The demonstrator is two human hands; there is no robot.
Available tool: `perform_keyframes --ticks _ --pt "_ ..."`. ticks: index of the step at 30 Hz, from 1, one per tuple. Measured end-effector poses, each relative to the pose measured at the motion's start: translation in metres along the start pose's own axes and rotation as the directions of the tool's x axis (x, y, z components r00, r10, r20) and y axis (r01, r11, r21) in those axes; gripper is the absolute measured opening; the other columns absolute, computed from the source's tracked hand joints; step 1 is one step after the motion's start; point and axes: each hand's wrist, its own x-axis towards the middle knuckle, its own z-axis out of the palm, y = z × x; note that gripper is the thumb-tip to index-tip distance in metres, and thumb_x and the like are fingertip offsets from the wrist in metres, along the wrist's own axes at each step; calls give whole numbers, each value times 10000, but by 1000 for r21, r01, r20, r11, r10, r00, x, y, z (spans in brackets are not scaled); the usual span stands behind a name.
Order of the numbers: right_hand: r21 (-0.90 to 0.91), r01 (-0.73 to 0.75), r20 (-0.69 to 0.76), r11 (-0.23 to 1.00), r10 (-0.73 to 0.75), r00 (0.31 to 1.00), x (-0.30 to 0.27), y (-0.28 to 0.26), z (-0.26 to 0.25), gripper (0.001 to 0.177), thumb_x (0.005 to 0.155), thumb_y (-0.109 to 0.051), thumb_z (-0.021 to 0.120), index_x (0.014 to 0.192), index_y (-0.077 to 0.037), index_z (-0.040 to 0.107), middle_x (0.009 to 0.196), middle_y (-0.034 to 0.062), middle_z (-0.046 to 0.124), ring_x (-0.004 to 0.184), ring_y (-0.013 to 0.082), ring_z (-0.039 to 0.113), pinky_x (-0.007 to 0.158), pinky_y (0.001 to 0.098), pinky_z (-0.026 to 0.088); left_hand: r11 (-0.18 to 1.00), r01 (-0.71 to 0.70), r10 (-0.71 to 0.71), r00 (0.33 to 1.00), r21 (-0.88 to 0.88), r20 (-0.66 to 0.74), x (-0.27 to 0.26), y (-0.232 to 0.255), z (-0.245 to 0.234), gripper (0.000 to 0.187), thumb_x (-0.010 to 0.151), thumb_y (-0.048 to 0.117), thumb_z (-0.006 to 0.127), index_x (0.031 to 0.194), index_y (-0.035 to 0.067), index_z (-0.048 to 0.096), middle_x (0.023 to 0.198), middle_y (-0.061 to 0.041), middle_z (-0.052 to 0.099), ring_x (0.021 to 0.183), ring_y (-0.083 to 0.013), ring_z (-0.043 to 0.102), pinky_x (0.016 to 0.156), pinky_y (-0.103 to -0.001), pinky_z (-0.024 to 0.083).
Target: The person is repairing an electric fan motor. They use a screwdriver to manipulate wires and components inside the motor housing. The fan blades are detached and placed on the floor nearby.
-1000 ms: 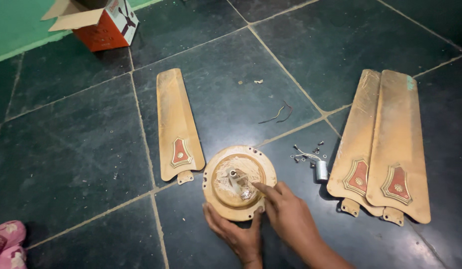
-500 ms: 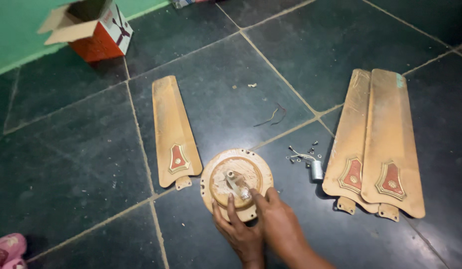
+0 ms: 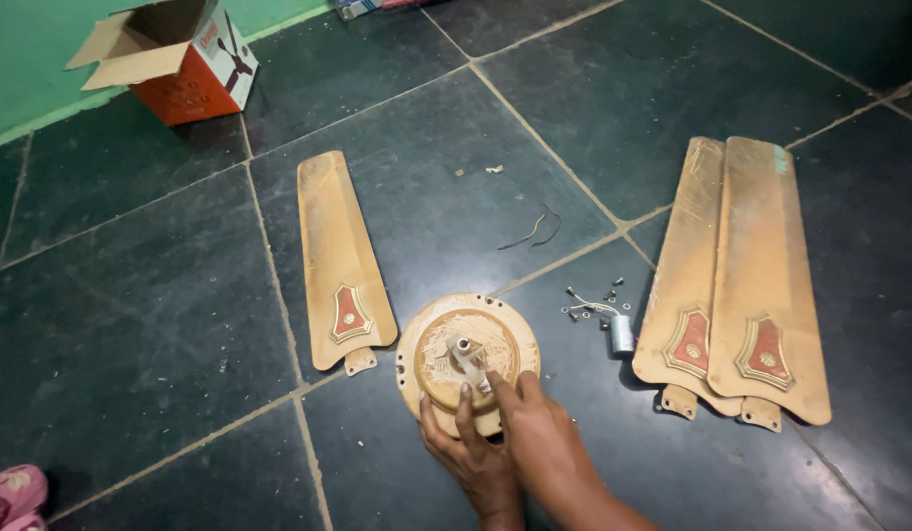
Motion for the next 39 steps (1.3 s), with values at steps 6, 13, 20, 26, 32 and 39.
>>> perform_keyframes --ticks 6,13,20,26,32,39 --pt "1 -8 -23 1000 8 1000 0 3 -7 579 835 -55 628 1404 -155 594 1104 209 598 875 425 698 747 495 580 1000 6 -6 1000 -29 -8 2 5 -1 705 692 347 866 1293 174 540 1479 -263 326 1353 -505 371 1069 -607 388" --pt "-11 -58 35 998 58 998 3 -2 -4 526 884 -79 613 1401 -177 597 1130 183 602 896 415 696 768 489 577 1000 9 -9 1000 -22 17 -1 2 0 691 710 286 856 1313 171 539 1499 -261 323 1372 -508 378 1091 -609 387" --pt "-41 17 56 999 -15 998 1 -10 -15 648 807 -8 632 1434 -140 539 1126 183 570 950 409 687 771 485 577 999 18 -18 1000 -37 13 0 1 2 703 679 264 861 1301 194 541 1495 -254 332 1369 -506 378 1086 -611 384" --pt "-39 10 51 999 -8 999 6 -7 -11 710 762 18 648 1445 -136 528 1133 193 563 952 422 679 781 486 573 1000 -1 1 999 -12 49 -5 -1 0 718 692 257 858 1324 179 527 1506 -267 319 1373 -517 369 1083 -619 378" --pt "-22 38 3 999 -38 999 -3 3 -11 580 791 -5 667 1355 -97 568 1089 199 592 896 416 703 750 473 586 1000 -19 19 1000 -24 17 0 1 2 753 653 301 881 1305 178 524 1490 -275 315 1358 -523 370 1071 -629 379" --pt "-53 -26 106 998 32 994 1 -4 -11 648 802 -14 669 1425 -154 565 1171 189 584 874 417 703 743 477 586 1000 -28 28 1000 -10 8 0 -1 2 731 676 302 864 1314 186 526 1489 -262 323 1355 -517 385 1077 -620 377"
